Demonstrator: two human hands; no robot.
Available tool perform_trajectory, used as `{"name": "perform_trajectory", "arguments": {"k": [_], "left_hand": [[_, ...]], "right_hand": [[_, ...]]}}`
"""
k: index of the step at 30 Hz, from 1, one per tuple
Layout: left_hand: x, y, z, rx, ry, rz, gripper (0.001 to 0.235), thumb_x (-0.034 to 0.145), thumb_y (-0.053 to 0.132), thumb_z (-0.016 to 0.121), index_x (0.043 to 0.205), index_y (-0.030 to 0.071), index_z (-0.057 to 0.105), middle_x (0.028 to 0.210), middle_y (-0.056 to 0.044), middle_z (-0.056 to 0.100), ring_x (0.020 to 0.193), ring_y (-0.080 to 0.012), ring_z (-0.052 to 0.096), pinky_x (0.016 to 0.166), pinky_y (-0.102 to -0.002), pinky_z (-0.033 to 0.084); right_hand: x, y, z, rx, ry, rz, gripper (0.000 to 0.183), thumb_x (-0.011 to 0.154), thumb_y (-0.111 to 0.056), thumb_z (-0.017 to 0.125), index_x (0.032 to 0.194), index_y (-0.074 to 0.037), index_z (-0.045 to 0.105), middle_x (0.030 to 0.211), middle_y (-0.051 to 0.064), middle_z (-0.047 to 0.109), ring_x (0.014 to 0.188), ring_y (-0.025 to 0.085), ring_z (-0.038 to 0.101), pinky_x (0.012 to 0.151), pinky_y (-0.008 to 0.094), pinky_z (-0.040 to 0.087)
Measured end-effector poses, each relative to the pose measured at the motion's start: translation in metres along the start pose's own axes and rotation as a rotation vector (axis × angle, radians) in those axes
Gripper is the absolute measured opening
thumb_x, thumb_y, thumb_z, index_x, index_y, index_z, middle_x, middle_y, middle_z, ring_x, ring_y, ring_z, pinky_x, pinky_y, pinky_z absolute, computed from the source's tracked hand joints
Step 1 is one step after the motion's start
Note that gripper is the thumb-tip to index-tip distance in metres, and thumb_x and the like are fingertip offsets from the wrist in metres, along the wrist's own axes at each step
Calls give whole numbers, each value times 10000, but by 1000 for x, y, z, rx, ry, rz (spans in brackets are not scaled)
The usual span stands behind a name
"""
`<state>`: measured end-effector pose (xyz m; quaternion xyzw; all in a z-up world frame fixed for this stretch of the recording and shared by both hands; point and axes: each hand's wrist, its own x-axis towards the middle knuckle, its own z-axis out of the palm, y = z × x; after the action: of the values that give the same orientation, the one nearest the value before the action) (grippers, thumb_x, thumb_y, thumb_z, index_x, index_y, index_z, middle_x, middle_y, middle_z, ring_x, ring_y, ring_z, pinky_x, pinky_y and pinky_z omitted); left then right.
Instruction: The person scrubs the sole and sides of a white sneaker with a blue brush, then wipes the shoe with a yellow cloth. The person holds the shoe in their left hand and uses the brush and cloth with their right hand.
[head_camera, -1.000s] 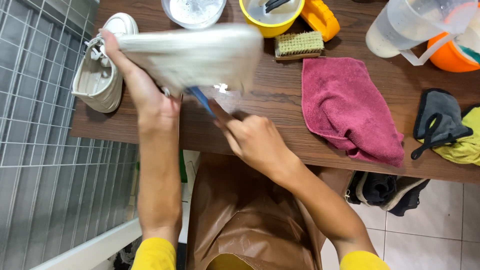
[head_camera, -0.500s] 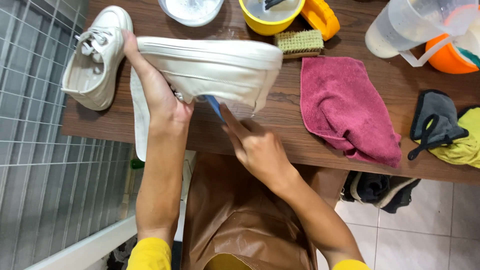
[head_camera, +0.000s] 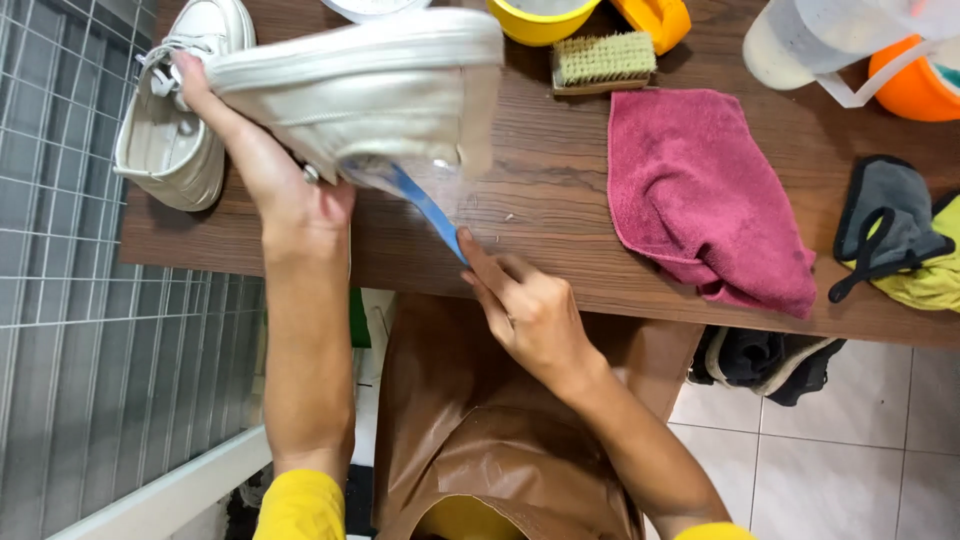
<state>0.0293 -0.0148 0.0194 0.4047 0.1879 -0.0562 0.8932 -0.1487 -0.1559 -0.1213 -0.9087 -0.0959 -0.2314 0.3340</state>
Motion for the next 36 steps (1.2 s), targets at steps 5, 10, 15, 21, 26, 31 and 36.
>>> {"name": "perform_trajectory", "arguments": {"k": [5,10,15,21,26,31,36], "left_hand": [[-7,-26,-2,24,-72,108,949,582,675,587,1305,111,342,1244,-156,401,1148,-327,457,1003,-528,483],[-4,-5,7,-275,-12,95,1098,539,520,576,1534,68,473,1473,-226,595,1300,-439,612,1110,-568,542],[-14,-30,12,-193,-49,-30,922,509,628,632,1205,32,532,854,-217,693,798,-369,720,781,-483,624],[-10,-18,3,-270,-93,35,818,493,612,709,1022,-10,654,801,-142,708,796,-295,719,800,-467,649],[-9,-23,4,-238,-80,14,775,575,614,639,991,-38,661,834,-191,713,822,-363,728,783,-485,625],[-10,-22,4,-241,12,48,848,540,605,645,1139,4,636,814,-165,694,722,-289,695,674,-446,622],[-7,-25,2,-203,-72,56,827,570,662,579,934,-72,689,869,-283,728,793,-343,707,752,-439,603]], "right_hand": [[21,2,11,17,-28,22,528,1100,-147,684,1570,-209,453,920,46,630,706,228,585,629,409,468],[15,-20,-18,266,-48,17,445,1051,-64,660,1475,-34,527,934,102,671,725,193,626,787,357,551],[47,-18,-14,354,-99,79,394,1052,-98,631,1439,-65,563,1246,136,767,1084,233,764,987,321,525],[31,-41,-31,491,-219,281,362,1052,-187,570,1380,-56,647,718,-39,660,651,31,489,683,220,487],[37,-42,-20,504,-173,167,394,1068,-124,581,1452,-44,546,818,39,712,707,133,646,790,278,525],[36,-39,-23,468,-195,140,393,1063,-121,566,1430,21,560,769,45,627,645,161,580,695,315,499],[32,-49,-15,462,-180,91,430,1077,-93,553,1481,40,488,795,75,634,669,195,589,731,351,489]]}}
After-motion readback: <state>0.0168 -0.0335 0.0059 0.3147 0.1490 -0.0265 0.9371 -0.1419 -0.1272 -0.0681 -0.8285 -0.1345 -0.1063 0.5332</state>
